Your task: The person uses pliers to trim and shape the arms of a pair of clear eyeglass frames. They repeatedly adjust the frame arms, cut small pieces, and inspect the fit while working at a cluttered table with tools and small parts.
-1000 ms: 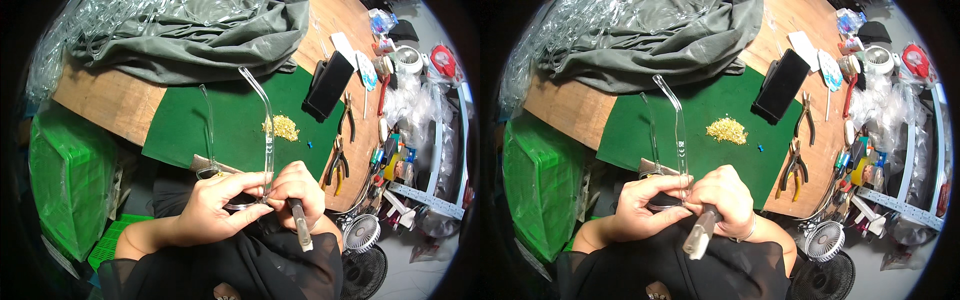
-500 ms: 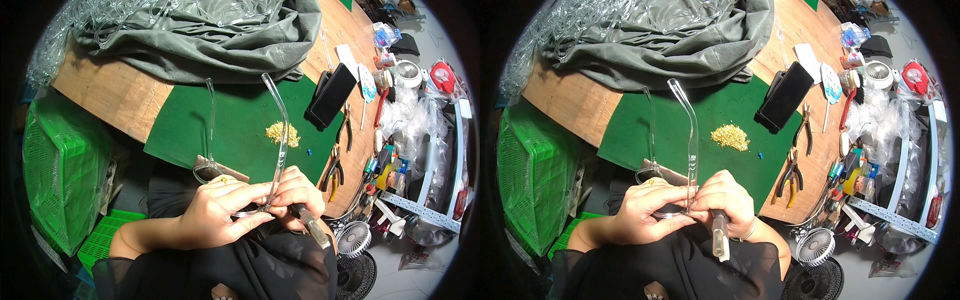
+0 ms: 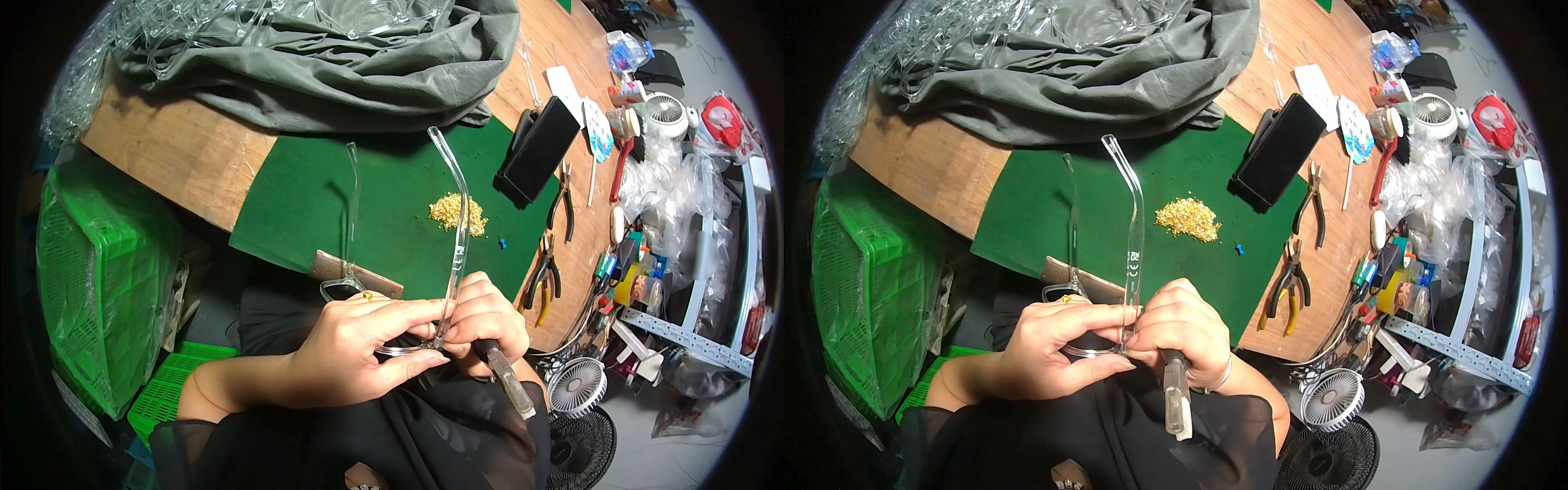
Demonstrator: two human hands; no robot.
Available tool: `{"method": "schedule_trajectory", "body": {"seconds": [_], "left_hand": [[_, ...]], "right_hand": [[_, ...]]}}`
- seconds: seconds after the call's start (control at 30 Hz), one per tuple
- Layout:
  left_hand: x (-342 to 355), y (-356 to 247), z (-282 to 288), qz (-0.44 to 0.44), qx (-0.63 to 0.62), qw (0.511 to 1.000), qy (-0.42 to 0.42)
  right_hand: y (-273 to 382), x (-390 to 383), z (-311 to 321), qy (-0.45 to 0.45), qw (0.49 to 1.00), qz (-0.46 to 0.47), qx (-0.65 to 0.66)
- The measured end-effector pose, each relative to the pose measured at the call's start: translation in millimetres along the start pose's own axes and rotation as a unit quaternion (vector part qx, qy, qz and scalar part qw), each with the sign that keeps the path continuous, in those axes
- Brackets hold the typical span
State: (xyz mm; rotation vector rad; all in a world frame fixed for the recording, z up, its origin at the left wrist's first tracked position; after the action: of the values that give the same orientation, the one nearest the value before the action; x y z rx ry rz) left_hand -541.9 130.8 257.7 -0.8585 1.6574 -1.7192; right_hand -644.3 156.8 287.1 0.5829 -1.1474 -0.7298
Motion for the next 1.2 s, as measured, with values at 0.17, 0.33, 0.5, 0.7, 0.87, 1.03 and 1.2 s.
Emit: {"method": "schedule_trajectory", "body": {"seconds": [0.17,0.33,0.5,0.7,0.87,1.03,1.2], "left_hand": [[-0.1,1.1,-1.6,0.005,-0.005,1.000,0.004],[-0.1,1.9,-2.9,0.011,-0.007,1.000,0.012],[0.3,2.6,-3.8,0.007,-0.007,1.000,0.012],[-1.7,4.4,-3.9,0.006,0.004,1.000,0.013],[-0.8,4.1,-2.5,0.002,0.007,1.000,0.013],[-2.2,2.7,2.9,0.002,-0.005,1.000,0.010],[-0.1,5.0,3.9,0.006,-0.027,0.999,0.022]], "right_hand": [[-4.3,-0.6,0.2,-0.001,1.000,-0.015,0.026],[-5.2,-1.2,-0.4,0.002,0.999,-0.022,0.033],[-5.6,-0.5,-1.0,0.012,0.999,-0.030,0.031],[-5.1,0.7,-2.4,0.030,0.999,-0.027,0.030],[-6.6,-3.0,-2.7,0.028,0.999,-0.028,0.037],[-1.7,-6.8,12.2,0.037,0.998,-0.040,-0.025],[-34.3,-53.2,4.0,0.182,0.914,-0.363,0.006]]}}
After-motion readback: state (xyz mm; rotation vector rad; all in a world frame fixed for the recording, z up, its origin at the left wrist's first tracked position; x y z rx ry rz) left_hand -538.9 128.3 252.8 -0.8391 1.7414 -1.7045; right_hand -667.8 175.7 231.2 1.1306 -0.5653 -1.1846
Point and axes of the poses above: each hand's wrist, its own x-axis towards the middle knuckle, its own z-axis out of the back of the hand, y = z × x, the point moved 10 cm from there along x, towards the middle knuckle, and after that the axes turned 8 degrees about z, right-handed, at the moved point
